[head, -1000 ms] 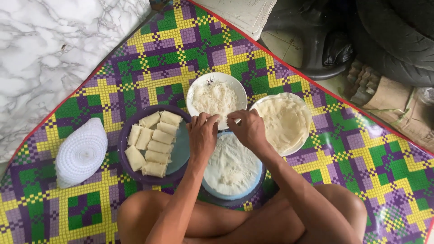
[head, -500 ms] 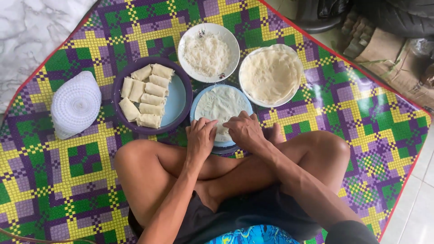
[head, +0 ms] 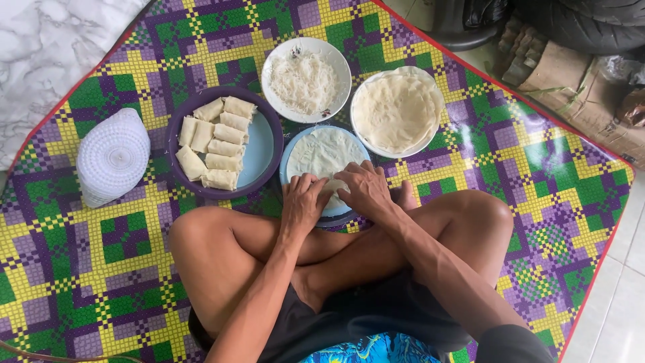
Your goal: Assembling spring rolls by placing filling on thin dough wrappers and rolling them into cylinders.
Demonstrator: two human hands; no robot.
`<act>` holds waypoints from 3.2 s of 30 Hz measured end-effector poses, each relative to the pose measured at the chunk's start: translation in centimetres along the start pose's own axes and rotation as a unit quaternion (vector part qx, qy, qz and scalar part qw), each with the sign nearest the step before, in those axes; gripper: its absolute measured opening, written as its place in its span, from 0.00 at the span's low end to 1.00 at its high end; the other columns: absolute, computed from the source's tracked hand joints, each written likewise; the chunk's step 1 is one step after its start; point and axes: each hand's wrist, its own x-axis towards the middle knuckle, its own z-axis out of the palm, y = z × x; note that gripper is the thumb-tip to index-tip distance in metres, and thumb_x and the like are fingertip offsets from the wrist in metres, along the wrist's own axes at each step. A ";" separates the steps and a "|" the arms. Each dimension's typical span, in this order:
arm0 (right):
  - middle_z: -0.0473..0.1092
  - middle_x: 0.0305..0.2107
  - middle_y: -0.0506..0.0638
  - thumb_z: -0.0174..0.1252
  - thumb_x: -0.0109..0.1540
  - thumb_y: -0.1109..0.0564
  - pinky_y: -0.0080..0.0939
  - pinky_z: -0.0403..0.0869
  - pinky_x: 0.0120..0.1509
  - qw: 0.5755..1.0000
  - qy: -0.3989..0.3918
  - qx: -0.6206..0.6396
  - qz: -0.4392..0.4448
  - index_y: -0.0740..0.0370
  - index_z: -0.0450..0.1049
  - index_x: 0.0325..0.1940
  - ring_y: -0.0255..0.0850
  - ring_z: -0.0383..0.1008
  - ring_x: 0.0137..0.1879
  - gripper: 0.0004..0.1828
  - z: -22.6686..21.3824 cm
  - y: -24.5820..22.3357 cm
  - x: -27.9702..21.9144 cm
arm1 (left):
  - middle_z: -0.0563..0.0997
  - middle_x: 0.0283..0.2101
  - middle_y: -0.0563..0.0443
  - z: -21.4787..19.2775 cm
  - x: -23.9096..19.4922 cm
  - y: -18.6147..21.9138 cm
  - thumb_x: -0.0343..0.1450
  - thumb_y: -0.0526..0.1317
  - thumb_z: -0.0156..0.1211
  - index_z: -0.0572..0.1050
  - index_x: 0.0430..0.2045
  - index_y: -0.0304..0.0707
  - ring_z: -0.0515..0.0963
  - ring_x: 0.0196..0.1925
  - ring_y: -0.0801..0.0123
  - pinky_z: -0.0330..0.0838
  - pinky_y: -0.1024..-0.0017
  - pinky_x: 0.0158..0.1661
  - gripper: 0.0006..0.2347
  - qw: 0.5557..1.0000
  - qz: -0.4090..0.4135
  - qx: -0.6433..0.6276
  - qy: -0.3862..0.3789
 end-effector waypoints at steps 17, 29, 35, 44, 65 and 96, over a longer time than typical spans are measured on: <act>0.76 0.36 0.45 0.50 0.61 0.54 0.48 0.68 0.48 1.000 0.017 0.019 0.000 0.46 0.82 0.42 0.46 0.73 0.47 0.14 -0.9 -0.1 -0.4 | 0.68 0.38 0.60 -0.9 -0.8 0.3 0.75 0.50 0.59 0.79 0.43 0.52 0.71 0.42 0.64 0.63 0.63 0.41 0.09 0.999 -0.020 -0.008 0.026; 0.77 0.33 0.43 0.51 0.63 0.49 0.47 0.69 0.47 0.998 0.006 0.050 0.038 0.46 0.83 0.42 0.44 0.77 0.44 0.14 -2.1 -0.6 0.0 | 0.70 0.34 0.62 -1.0 -0.2 0.9 0.77 0.52 0.57 0.78 0.33 0.51 0.73 0.40 0.66 0.64 0.65 0.41 0.10 0.997 -0.008 -0.022 0.071; 0.77 0.33 0.43 0.51 0.64 0.49 0.47 0.69 0.47 0.997 0.012 0.069 0.039 0.45 0.83 0.42 0.45 0.77 0.43 0.13 -1.9 -0.6 0.3 | 0.69 0.36 0.62 -1.3 -0.2 0.3 0.73 0.51 0.62 0.77 0.30 0.52 0.73 0.42 0.64 0.65 0.63 0.42 0.08 0.998 -0.012 -0.017 0.064; 0.78 0.33 0.44 0.52 0.64 0.50 0.49 0.70 0.47 0.995 -0.008 0.085 0.044 0.47 0.83 0.44 0.47 0.79 0.44 0.13 -2.4 -0.8 0.3 | 0.68 0.41 0.62 -1.6 -0.3 0.5 0.74 0.47 0.61 0.78 0.35 0.53 0.72 0.47 0.64 0.66 0.62 0.44 0.04 0.999 -0.033 -0.026 0.031; 0.76 0.36 0.44 0.60 0.61 0.44 0.54 0.74 0.54 0.988 0.093 0.085 0.087 0.46 0.82 0.47 0.49 0.74 0.50 0.14 0.2 1.1 18.4 | 0.68 0.40 0.56 -2.0 15.6 -5.5 0.77 0.40 0.55 0.78 0.49 0.42 0.68 0.43 0.66 0.64 0.63 0.43 0.10 0.989 -0.148 -0.010 0.018; 0.74 0.27 0.39 0.58 0.62 0.45 0.48 0.72 0.46 0.986 0.102 0.099 0.086 0.41 0.81 0.35 0.43 0.74 0.42 0.07 1.2 2.7 20.2 | 0.68 0.40 0.59 -1.7 17.1 -5.4 0.77 0.38 0.53 0.79 0.48 0.45 0.66 0.43 0.70 0.60 0.65 0.44 0.09 0.990 -0.128 -0.026 0.057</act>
